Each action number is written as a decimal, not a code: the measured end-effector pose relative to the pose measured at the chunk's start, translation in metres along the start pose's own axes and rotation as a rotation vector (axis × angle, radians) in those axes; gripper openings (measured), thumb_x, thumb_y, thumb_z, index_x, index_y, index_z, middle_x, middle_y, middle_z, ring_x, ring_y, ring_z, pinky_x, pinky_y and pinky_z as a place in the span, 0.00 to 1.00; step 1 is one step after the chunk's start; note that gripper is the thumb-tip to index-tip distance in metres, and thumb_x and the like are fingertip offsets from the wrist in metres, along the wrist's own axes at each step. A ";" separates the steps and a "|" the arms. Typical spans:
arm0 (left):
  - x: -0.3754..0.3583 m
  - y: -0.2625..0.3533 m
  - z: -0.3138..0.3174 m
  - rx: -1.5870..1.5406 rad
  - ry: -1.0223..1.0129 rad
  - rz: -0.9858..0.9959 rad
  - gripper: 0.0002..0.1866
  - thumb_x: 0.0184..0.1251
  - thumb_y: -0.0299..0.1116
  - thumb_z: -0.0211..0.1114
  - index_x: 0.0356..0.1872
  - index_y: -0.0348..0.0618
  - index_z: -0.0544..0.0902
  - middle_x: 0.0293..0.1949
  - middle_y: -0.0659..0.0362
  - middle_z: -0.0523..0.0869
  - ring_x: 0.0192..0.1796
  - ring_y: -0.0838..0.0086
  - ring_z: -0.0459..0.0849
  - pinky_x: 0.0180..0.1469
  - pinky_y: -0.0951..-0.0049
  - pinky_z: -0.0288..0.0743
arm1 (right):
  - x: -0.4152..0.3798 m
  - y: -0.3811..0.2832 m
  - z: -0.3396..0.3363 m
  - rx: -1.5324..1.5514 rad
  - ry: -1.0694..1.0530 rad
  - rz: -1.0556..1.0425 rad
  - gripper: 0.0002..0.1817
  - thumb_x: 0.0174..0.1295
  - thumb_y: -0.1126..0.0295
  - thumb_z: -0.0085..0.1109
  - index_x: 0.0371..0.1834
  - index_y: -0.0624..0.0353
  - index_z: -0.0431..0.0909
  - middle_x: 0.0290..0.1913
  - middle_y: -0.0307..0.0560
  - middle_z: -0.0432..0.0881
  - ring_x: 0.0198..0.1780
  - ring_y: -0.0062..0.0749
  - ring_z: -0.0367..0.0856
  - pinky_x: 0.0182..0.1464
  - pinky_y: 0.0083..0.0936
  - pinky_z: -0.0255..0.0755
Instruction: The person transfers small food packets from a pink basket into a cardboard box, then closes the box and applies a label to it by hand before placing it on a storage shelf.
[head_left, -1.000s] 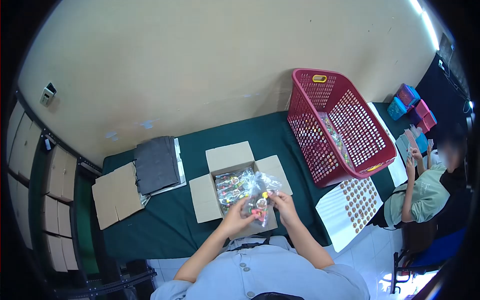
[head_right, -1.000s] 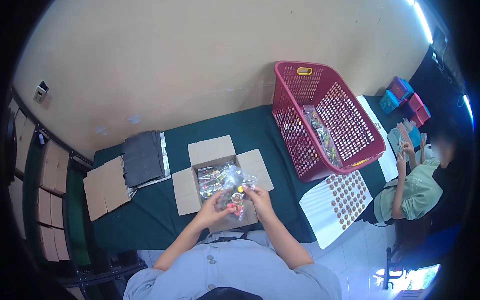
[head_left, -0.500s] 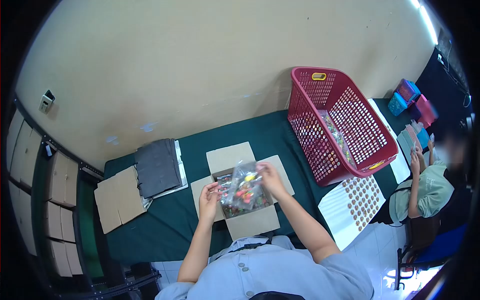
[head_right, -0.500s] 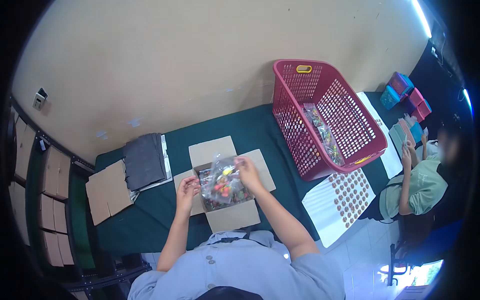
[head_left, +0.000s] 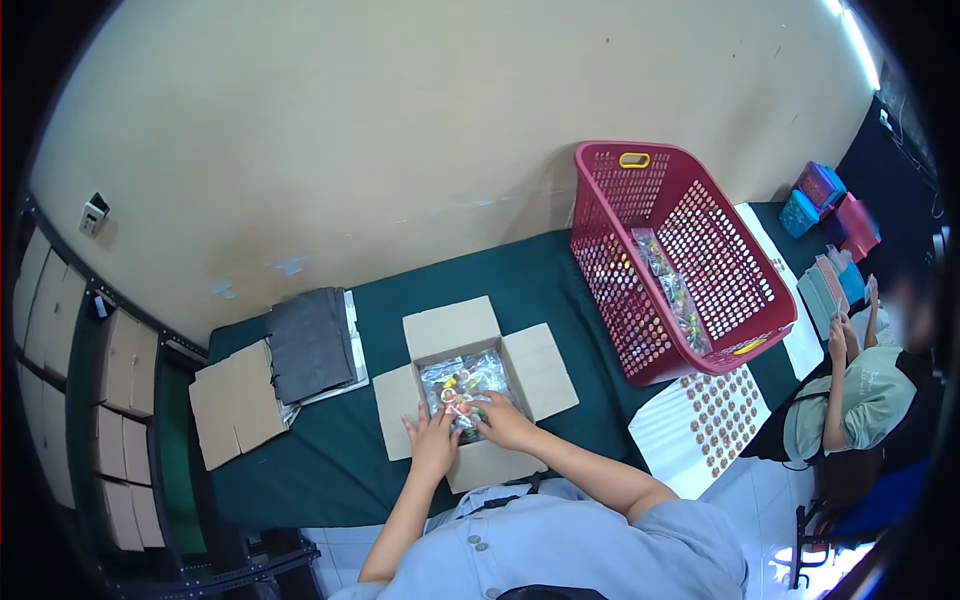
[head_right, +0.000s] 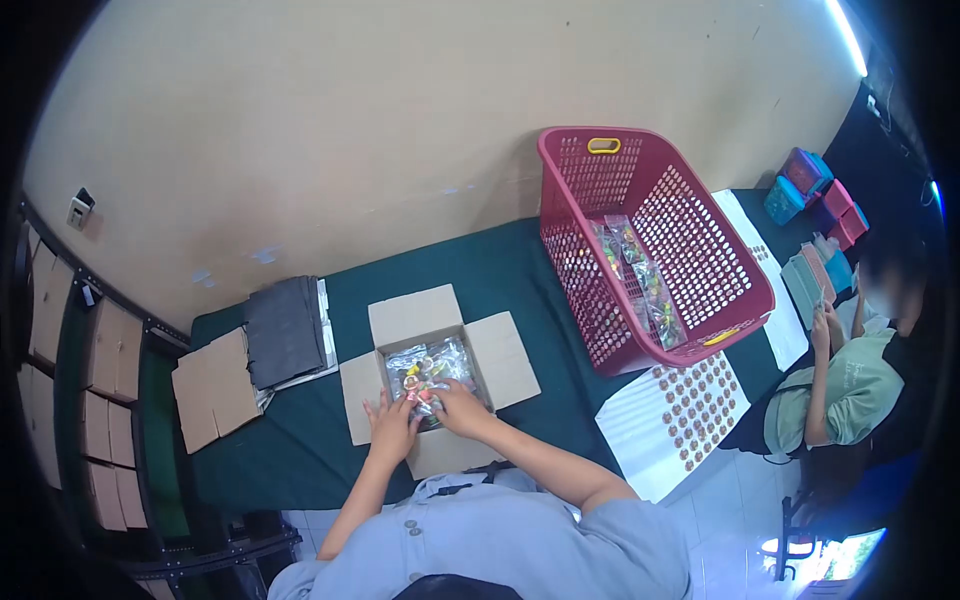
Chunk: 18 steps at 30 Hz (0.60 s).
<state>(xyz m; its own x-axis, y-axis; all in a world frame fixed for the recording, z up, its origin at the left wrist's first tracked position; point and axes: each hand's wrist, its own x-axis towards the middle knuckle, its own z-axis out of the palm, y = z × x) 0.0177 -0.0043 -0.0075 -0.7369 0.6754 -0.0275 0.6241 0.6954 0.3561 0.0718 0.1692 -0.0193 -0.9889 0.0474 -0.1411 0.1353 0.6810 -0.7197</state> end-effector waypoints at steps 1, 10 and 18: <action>0.001 0.000 0.001 0.026 -0.002 -0.006 0.22 0.63 0.40 0.57 0.58 0.45 0.72 0.61 0.52 0.71 0.70 0.47 0.55 0.65 0.31 0.31 | -0.005 -0.001 -0.010 0.038 0.034 -0.029 0.23 0.57 0.68 0.58 0.58 0.54 0.71 0.62 0.63 0.63 0.63 0.58 0.62 0.65 0.42 0.58; 0.011 0.026 0.004 0.053 0.002 -0.180 0.15 0.64 0.38 0.54 0.49 0.45 0.77 0.52 0.55 0.79 0.65 0.49 0.64 0.63 0.29 0.28 | -0.093 -0.045 -0.199 0.068 0.380 -0.390 0.17 0.58 0.72 0.56 0.52 0.55 0.74 0.58 0.52 0.69 0.60 0.48 0.66 0.62 0.38 0.61; 0.073 0.110 -0.038 -0.054 0.138 -0.081 0.13 0.64 0.33 0.54 0.48 0.46 0.77 0.54 0.55 0.77 0.64 0.53 0.67 0.66 0.34 0.33 | -0.109 0.027 -0.383 -0.365 0.714 -0.161 0.11 0.57 0.73 0.55 0.43 0.61 0.77 0.40 0.52 0.76 0.47 0.46 0.73 0.51 0.36 0.67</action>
<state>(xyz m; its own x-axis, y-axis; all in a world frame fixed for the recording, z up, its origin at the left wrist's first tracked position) 0.0228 0.1117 0.0649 -0.8151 0.5752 0.0694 0.5494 0.7293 0.4079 0.1591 0.4622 0.2369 -0.8120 0.2989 0.5013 0.0813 0.9085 -0.4100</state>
